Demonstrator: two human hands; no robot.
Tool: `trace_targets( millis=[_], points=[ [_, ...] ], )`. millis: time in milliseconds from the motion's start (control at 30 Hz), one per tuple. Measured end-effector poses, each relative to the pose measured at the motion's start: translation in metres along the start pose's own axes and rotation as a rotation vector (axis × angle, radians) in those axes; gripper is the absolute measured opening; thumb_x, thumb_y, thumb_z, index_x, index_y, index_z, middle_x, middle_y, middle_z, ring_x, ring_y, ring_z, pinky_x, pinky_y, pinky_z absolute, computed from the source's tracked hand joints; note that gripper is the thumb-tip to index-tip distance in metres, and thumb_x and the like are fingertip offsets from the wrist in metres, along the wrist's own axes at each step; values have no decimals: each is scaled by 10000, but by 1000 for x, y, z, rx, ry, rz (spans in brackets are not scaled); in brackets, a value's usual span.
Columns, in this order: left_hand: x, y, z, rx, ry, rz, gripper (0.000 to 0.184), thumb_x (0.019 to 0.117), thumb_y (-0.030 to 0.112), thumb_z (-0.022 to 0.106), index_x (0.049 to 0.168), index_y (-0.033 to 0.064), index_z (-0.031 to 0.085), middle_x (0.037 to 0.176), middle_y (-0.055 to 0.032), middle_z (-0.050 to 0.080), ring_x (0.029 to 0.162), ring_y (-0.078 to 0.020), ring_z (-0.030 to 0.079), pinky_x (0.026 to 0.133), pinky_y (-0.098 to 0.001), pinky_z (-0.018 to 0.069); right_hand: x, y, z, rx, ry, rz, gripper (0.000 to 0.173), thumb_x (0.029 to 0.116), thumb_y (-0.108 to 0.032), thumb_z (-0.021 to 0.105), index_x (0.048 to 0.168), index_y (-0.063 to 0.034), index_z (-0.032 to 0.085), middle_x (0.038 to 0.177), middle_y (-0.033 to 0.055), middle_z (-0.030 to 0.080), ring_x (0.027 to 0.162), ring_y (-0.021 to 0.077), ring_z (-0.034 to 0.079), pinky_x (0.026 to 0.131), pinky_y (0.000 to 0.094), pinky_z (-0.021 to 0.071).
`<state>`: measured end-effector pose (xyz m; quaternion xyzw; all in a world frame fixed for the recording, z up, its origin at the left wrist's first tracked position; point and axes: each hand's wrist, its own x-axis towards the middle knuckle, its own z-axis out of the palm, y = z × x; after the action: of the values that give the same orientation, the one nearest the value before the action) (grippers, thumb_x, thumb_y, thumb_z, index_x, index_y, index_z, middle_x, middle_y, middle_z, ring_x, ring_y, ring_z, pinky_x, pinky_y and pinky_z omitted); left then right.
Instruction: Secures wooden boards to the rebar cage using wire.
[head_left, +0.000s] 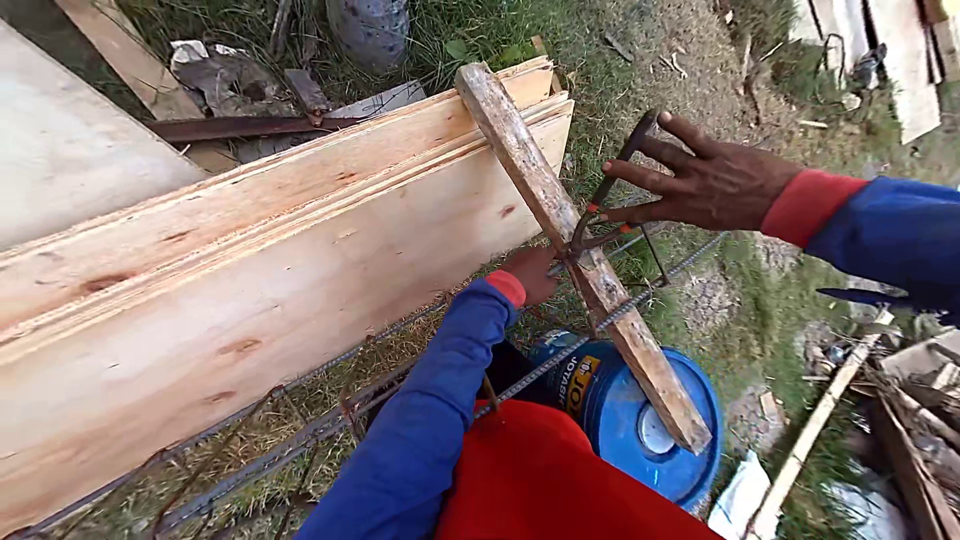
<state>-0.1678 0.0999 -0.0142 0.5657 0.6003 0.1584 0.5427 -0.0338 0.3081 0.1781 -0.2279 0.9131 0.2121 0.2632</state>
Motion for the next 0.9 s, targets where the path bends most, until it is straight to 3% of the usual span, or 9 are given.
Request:
trace_targets(
  millis=[133,200,233,300,433,500,600,667,900],
  points=[
    [0,-2,2,-2,7,-12,481,914,181,659,1386,105,608,1092,-171,713,1014,-337,698,859,-572,560,9,17,-6,-45,65,-84,1011,849,147,658,1606,-425,311,1496,232,455,1213,479,540,1205,647,210],
    [1,-3,3,1,18,-4,478,903,175,664,1374,115,616,1104,-163,715,1026,-334,700,862,-576,562,16,24,-13,-89,55,-104,892,919,127,575,1636,-307,269,1344,223,544,1102,393,604,1159,569,331],
    [1,-4,3,1,25,2,470,900,170,664,1365,116,621,1114,-161,716,1034,-335,699,866,-579,560,20,28,-16,-116,57,-130,745,932,135,544,1593,-163,374,1308,219,592,1104,369,624,1132,548,368],
    [2,-6,5,-1,38,6,465,899,169,667,1360,116,634,1141,-155,717,1060,-334,697,885,-585,559,30,31,-24,-154,49,-160,508,913,141,544,1392,-26,583,1319,170,637,1207,337,608,1171,549,319],
    [5,-6,6,3,31,-3,485,891,199,677,1370,140,630,1161,-152,712,1069,-337,695,880,-595,563,43,37,-33,-201,-52,-187,430,915,47,635,1338,-22,654,1492,164,554,1482,390,385,1250,659,100],
    [5,-9,7,2,30,-2,489,891,220,681,1371,142,630,1167,-152,709,1081,-339,691,883,-600,563,43,36,-32,-227,-32,-198,438,933,50,604,1365,-16,639,1522,156,532,1486,376,385,1256,646,110],
    [5,-9,6,-11,29,0,470,888,217,680,1349,135,641,1140,-153,711,1058,-342,694,866,-602,565,37,32,-24,-263,-4,-180,547,1031,30,452,1572,-32,404,1579,185,454,1480,346,403,1262,609,140],
    [5,-8,6,-12,23,5,460,881,202,682,1332,121,644,1124,-159,713,1046,-346,695,862,-602,562,33,30,-17,-239,-4,-147,630,1008,54,480,1609,-73,340,1573,198,450,1471,348,413,1259,610,146],
    [2,-6,3,-23,26,10,444,891,213,685,1318,97,648,1119,-165,715,1043,-343,699,872,-596,563,31,33,-1,-153,-3,-129,627,955,-11,631,1545,-142,462,1345,216,600,1326,436,521,1216,729,161]
  ],
)
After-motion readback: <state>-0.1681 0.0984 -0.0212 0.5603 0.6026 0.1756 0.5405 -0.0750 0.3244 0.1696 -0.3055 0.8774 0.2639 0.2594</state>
